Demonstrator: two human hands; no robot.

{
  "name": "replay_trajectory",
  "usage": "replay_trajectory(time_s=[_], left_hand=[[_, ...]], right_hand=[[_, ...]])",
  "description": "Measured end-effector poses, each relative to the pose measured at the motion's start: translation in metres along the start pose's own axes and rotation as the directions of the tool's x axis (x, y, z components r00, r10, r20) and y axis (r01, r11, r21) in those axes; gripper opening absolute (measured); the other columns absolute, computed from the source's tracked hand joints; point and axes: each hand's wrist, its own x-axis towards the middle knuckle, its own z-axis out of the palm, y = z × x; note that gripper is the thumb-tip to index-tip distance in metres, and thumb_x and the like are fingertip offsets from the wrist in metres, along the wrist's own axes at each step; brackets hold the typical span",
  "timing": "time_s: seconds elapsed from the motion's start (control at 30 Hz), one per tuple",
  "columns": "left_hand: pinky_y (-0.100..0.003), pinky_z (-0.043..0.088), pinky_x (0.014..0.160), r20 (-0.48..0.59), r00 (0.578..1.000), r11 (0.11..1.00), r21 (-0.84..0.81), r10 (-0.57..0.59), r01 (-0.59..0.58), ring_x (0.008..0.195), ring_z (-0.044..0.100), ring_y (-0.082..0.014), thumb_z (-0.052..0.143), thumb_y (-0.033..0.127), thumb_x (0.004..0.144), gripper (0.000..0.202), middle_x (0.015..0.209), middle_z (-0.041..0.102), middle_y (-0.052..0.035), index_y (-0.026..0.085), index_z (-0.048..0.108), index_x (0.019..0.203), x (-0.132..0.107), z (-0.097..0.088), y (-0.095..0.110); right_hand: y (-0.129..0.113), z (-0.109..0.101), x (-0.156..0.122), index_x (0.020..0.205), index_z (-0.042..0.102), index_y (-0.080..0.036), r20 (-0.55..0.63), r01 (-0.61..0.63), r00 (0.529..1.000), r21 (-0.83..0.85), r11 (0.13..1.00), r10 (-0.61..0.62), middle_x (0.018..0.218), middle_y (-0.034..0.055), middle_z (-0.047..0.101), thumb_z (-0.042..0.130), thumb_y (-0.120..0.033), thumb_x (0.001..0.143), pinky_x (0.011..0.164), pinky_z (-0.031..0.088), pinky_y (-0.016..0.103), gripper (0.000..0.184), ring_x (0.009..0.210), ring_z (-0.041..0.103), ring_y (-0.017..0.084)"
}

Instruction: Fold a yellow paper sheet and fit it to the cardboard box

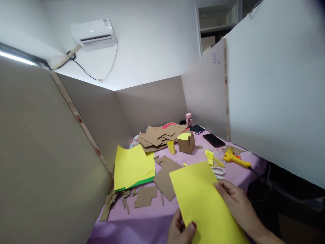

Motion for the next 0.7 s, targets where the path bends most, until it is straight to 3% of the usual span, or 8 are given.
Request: replay_trajectory(time_s=[0.07,0.23,0.3,0.4,0.47,0.6,0.7], left_hand=[[-0.031,0.05,0.063,-0.073,0.997,0.999,0.027,0.02,-0.018,0.064,0.068,-0.0213,0.084,0.043,0.051,0.045,0.081,0.076,-0.0109,0.015,0.069,0.083,0.006,0.007,0.013],[-0.018,0.038,0.043,-0.209,0.975,0.994,0.095,0.072,-0.053,0.04,0.052,-0.0084,0.083,0.04,0.054,0.033,0.046,0.063,0.0021,0.014,0.061,0.056,0.016,0.003,0.029],[-0.019,0.041,0.045,-0.206,0.975,0.994,0.081,0.083,-0.068,0.043,0.055,-0.0094,0.084,0.041,0.052,0.034,0.049,0.065,0.0014,0.014,0.063,0.059,0.016,0.002,0.028],[-0.026,0.049,0.055,-0.179,0.981,0.995,0.079,0.079,-0.066,0.058,0.066,-0.0186,0.084,0.04,0.052,0.039,0.065,0.074,-0.0065,0.014,0.069,0.077,0.014,0.004,0.027],[-0.03,0.052,0.059,-0.182,0.981,0.994,0.095,0.064,-0.047,0.063,0.069,-0.0229,0.082,0.04,0.055,0.038,0.068,0.075,-0.0092,0.012,0.07,0.078,0.015,0.006,0.03],[-0.032,0.053,0.064,-0.256,0.954,0.987,0.095,0.153,-0.133,0.067,0.07,-0.0241,0.08,0.041,0.057,0.031,0.067,0.075,-0.0068,0.016,0.065,0.067,0.018,0.004,0.037],[-0.032,0.054,0.065,-0.271,0.952,0.989,0.034,0.144,-0.14,0.07,0.071,-0.0238,0.08,0.04,0.057,0.034,0.073,0.076,-0.0062,0.017,0.066,0.078,0.021,0.004,0.04]], right_hand=[[0.0,0.005,-0.003,0.079,0.059,-0.02,0.015,0.028,0.999,-0.026,0.999,-0.028,0.065,-0.0007,0.06,0.048,-0.051,0.085,0.055,0.043,0.026,0.033,0.063,0.055,0.02],[0.0,0.007,-0.005,0.075,0.057,-0.02,0.035,0.006,0.999,0.005,1.0,-0.007,0.064,-0.0017,0.057,0.046,-0.05,0.086,0.052,0.04,0.024,0.034,0.06,0.051,0.017],[0.0,0.007,-0.006,0.073,0.056,-0.02,0.048,0.008,0.999,-0.013,1.0,-0.007,0.063,-0.002,0.055,0.045,-0.051,0.086,0.052,0.039,0.024,0.035,0.059,0.049,0.017],[-0.002,0.011,-0.007,0.071,0.054,-0.02,0.08,0.011,0.997,-0.027,1.0,-0.009,0.063,-0.0018,0.054,0.044,-0.051,0.087,0.052,0.038,0.024,0.036,0.059,0.048,0.016],[-0.005,0.014,-0.009,0.069,0.053,-0.02,0.086,0.014,0.996,-0.038,0.999,-0.011,0.062,-0.0022,0.053,0.043,-0.051,0.088,0.051,0.037,0.024,0.037,0.058,0.047,0.016],[-0.011,0.016,-0.01,0.069,0.053,-0.021,0.082,0.035,0.996,-0.064,0.997,-0.03,0.059,-0.0038,0.049,0.044,-0.049,0.087,0.049,0.035,0.023,0.035,0.056,0.045,0.015],[-0.008,0.018,-0.011,0.069,0.054,-0.021,0.103,0.046,0.994,-0.064,0.997,-0.04,0.06,-0.0035,0.051,0.043,-0.049,0.088,0.05,0.036,0.023,0.035,0.056,0.046,0.015]])
